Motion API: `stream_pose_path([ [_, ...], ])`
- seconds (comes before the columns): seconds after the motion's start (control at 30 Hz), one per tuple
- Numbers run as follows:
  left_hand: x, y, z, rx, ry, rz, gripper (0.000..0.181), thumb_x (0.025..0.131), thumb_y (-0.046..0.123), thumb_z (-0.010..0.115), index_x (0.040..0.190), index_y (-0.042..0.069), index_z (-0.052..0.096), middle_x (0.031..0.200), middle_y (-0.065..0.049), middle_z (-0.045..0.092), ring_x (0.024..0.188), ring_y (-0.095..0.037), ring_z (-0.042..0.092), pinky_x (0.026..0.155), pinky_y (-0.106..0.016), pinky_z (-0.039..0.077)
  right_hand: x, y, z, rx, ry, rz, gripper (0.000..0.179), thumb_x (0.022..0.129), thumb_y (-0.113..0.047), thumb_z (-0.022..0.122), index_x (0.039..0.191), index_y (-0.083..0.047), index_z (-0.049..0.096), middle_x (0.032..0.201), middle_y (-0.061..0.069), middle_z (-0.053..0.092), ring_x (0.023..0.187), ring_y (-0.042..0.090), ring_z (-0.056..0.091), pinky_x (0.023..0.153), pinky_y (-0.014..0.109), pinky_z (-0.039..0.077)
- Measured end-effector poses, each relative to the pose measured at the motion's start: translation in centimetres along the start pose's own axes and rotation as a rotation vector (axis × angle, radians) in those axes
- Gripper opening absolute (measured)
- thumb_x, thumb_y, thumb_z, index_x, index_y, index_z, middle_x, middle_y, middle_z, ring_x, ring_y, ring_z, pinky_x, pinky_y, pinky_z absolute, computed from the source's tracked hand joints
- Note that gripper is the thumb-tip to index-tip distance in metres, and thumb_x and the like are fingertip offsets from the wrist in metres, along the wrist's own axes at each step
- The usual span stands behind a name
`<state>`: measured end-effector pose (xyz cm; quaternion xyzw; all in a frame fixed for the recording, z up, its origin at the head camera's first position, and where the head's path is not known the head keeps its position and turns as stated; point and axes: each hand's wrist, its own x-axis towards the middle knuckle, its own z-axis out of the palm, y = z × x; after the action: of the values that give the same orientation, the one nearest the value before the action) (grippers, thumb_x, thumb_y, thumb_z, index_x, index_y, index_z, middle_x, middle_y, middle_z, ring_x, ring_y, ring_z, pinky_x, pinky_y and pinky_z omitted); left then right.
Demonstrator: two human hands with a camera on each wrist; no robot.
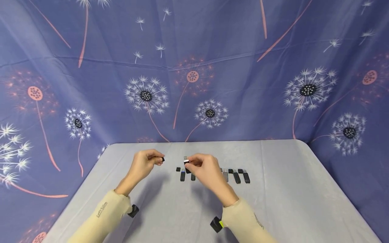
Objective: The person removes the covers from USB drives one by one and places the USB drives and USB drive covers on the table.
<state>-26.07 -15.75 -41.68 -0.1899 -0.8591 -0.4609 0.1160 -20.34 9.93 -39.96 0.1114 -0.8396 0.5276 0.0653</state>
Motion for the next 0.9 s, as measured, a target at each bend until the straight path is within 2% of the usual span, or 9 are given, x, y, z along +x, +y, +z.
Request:
stream_pose_path([
  [0.13,1.0,-0.9,0.0,0.037,0.010,-0.020,0.012,0.087,-0.005,0.077,0.092,0.006,0.081,0.084,-0.009,0.078,0.069,-0.015,0.074,0.065,-0.027,0.062,1.3,0.3,1.2,0.012,-0.005,0.038,0.016,0.090,-0.016,0.081,0.105,-0.011,0.081,0.095,0.002,0.079,0.080,0.011,0.073,0.069,0.028,0.059],
  [0.27,1.7,-1.3,0.0,0.063,0.012,-0.078,0.009,0.089,-0.001,0.077,0.095,0.006,0.079,0.082,-0.007,0.078,0.068,-0.013,0.071,0.063,-0.026,0.059,2.4,0.5,2.1,0.031,-0.016,0.067,0.018,0.090,-0.015,0.081,0.107,-0.010,0.081,0.095,0.005,0.079,0.076,0.014,0.074,0.069,0.031,0.061],
  [0.37,2.2,-1.6,-0.1,0.088,-0.019,-0.121,0.006,0.091,0.003,0.077,0.095,0.007,0.079,0.082,-0.005,0.077,0.068,-0.011,0.069,0.061,-0.026,0.056,3.0,0.6,2.6,0.045,-0.028,0.092,0.019,0.091,-0.015,0.079,0.110,-0.009,0.080,0.096,0.007,0.078,0.075,0.019,0.075,0.068,0.036,0.062],
  [0.47,2.7,-2.2,-0.2,0.111,-0.074,-0.134,0.005,0.092,0.005,0.077,0.096,0.007,0.079,0.082,-0.005,0.077,0.068,-0.012,0.069,0.060,-0.027,0.055,3.6,0.7,3.1,0.053,-0.034,0.105,0.020,0.092,-0.015,0.079,0.111,-0.008,0.079,0.095,0.007,0.078,0.076,0.025,0.076,0.068,0.039,0.062],
  [0.63,3.2,-3.2,-0.3,0.106,-0.144,-0.174,0.014,0.091,0.005,0.078,0.104,0.004,0.079,0.086,-0.007,0.078,0.073,-0.021,0.074,0.063,-0.027,0.057,4.4,1.3,3.9,0.077,-0.049,0.104,0.020,0.090,-0.012,0.080,0.109,-0.005,0.079,0.092,0.008,0.077,0.077,0.028,0.076,0.069,0.039,0.063],
  [0.73,3.3,-3.6,-0.2,0.114,-0.170,-0.203,0.012,0.092,0.007,0.077,0.104,0.005,0.080,0.088,-0.006,0.079,0.078,-0.025,0.074,0.064,-0.028,0.057,4.6,1.6,4.3,0.069,-0.045,0.113,0.018,0.090,-0.011,0.081,0.106,-0.006,0.079,0.091,0.007,0.076,0.074,0.024,0.075,0.067,0.037,0.062],
  [0.9,3.5,-4.1,0.0,0.149,-0.173,-0.200,0.006,0.094,0.010,0.076,0.097,0.010,0.081,0.091,-0.003,0.079,0.081,-0.019,0.072,0.069,-0.030,0.058,5.0,2.1,5.0,0.054,-0.040,0.129,0.014,0.091,-0.014,0.080,0.104,-0.007,0.080,0.093,0.006,0.077,0.072,0.019,0.074,0.067,0.037,0.062],
])
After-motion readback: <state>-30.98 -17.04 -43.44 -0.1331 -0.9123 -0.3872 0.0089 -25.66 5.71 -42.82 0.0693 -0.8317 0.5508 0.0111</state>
